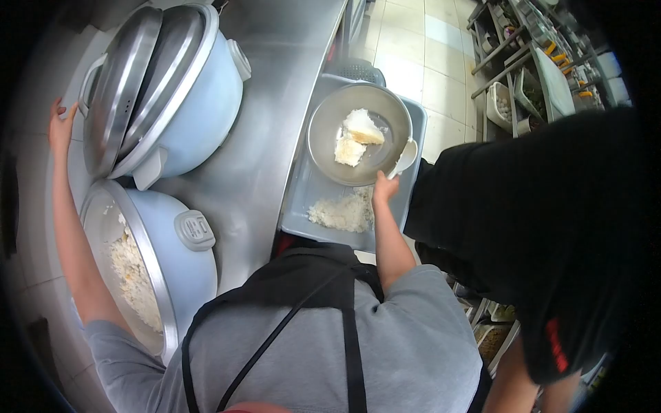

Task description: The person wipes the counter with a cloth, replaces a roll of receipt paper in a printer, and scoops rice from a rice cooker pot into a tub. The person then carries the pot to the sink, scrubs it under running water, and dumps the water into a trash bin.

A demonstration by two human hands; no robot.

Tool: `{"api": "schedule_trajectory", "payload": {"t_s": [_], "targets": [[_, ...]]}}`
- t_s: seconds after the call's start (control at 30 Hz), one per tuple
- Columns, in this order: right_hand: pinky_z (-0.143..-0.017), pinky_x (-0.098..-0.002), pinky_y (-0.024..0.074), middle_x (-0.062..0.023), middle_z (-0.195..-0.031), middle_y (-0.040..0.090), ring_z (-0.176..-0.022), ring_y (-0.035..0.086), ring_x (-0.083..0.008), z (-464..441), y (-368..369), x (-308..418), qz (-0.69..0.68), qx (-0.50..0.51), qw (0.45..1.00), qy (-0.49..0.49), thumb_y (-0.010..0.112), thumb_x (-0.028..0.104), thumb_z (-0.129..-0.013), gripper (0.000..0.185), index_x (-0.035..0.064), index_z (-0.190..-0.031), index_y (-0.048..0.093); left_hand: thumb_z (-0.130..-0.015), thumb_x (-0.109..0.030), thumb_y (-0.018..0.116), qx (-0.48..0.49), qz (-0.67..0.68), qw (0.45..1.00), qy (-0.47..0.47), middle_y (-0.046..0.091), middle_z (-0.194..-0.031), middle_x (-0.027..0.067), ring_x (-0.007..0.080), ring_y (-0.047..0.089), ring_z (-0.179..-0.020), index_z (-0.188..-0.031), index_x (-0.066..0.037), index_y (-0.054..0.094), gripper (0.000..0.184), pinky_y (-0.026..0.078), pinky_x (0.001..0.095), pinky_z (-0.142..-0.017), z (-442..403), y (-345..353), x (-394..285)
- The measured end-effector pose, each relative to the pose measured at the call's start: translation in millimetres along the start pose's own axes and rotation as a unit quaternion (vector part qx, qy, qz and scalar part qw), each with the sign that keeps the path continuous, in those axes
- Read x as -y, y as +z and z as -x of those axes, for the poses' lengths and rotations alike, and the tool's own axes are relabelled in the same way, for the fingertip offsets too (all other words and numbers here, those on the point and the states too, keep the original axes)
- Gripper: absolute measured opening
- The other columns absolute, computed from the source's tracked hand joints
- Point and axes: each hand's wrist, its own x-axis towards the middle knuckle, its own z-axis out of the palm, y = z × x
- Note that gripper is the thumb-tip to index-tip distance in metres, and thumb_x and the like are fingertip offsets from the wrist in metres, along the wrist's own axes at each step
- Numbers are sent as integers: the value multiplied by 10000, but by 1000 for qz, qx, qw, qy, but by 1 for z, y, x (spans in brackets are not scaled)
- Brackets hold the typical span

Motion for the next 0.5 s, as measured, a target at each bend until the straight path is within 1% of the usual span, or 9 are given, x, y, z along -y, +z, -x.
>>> {"api": "schedule_trajectory", "payload": {"t_s": [0.07, 0.13, 0.2, 0.27, 0.3, 0.33, 0.4, 0.43, 0.5], "targets": [[-612, -372, 438, -121, -689, 599, -637, 589, -276, 2, 1, 48, -79, -21, 997, -2, 624, 121, -592, 237, -4, -782, 555, -749, -439, 577, 16, 15, 1000, 6, 576, -1034, 108, 268, 549, -951, -1151, -84, 482, 544, 429, 356, -786, 5, -4, 18], [-594, -341, 427, -95, -635, 566, -578, 528, -196, -3, -7, 103, -23, 45, 999, -13, 605, 107, -564, 179, -12, -684, 545, -759, -413, 579, 31, 30, 999, 11, 580, -1033, 93, 245, 557, -940, -1133, -84, 506, 504, 442, 333, -764, 12, -15, 27], [-588, -333, 429, -99, -611, 559, -576, 520, -188, -28, -8, 135, 31, 70, 993, -91, 606, 119, -547, 198, -11, -678, 535, -779, -359, 578, 91, 138, 985, -48, 583, -1027, 67, 182, 564, -909, -1072, -71, 559, 411, 461, 289, -723, 24, -39, 18], [-615, -365, 441, -144, -634, 581, -620, 578, -265, -48, -23, 173, 68, 89, 989, -95, 605, 154, -556, 204, 0, -674, 540, -789, -338, 574, 87, 159, 982, -51, 582, -1024, 60, 164, 562, -900, -1053, -70, 572, 376, 465, 280, -714, 29, -49, 30], [-606, -363, 445, -158, -630, 582, -611, 580, -265, -56, -30, 187, 64, 86, 989, -103, 595, 151, -556, 200, -5, -675, 552, -799, -316, 570, 83, 179, 979, -53, 581, -1021, 53, 146, 560, -891, -1034, -68, 586, 342, 470, 270, -706, 31, -55, 36], [-584, -335, 442, -133, -611, 577, -582, 567, -222, -77, -36, 192, 80, 105, 987, -91, 603, 146, -545, 208, -16, -666, 557, -799, -316, 570, 82, 181, 979, -54, 581, -1021, 53, 146, 560, -891, -1034, -68, 586, 342, 470, 270, -706, 35, -63, 43], [-545, -293, 417, -59, -597, 541, -556, 500, -144, -78, -67, 234, 0, 126, 987, -99, 608, 100, -529, 157, -10, -619, 542, -810, -326, 558, 93, 212, 971, -58, 576, -1023, 48, 159, 563, -904, -1056, -81, 578, 348, 467, 293, -741, 41, -79, 56], [-516, -300, 400, -41, -580, 511, -533, 474, -141, -80, -78, 250, -62, 133, 984, -97, 592, 60, -537, 102, 11, -595, 524, -810, -326, 558, 91, 213, 971, -59, 576, -1023, 48, 159, 563, -904, -1056, -81, 578, 348, 467, 293, -741, 43, -86, 62], [-477, -267, 354, 3, -579, 451, -507, 418, -102, -72, -97, 293, -144, 163, 973, -81, 581, 2, -547, 114, 33, -590, 480, -817, -334, 549, 71, 239, 966, -72, 569, -1033, 43, 159, 558, -933, -1072, -93, 573, 351, 459, 289, -759, 50, -95, 76]]}}
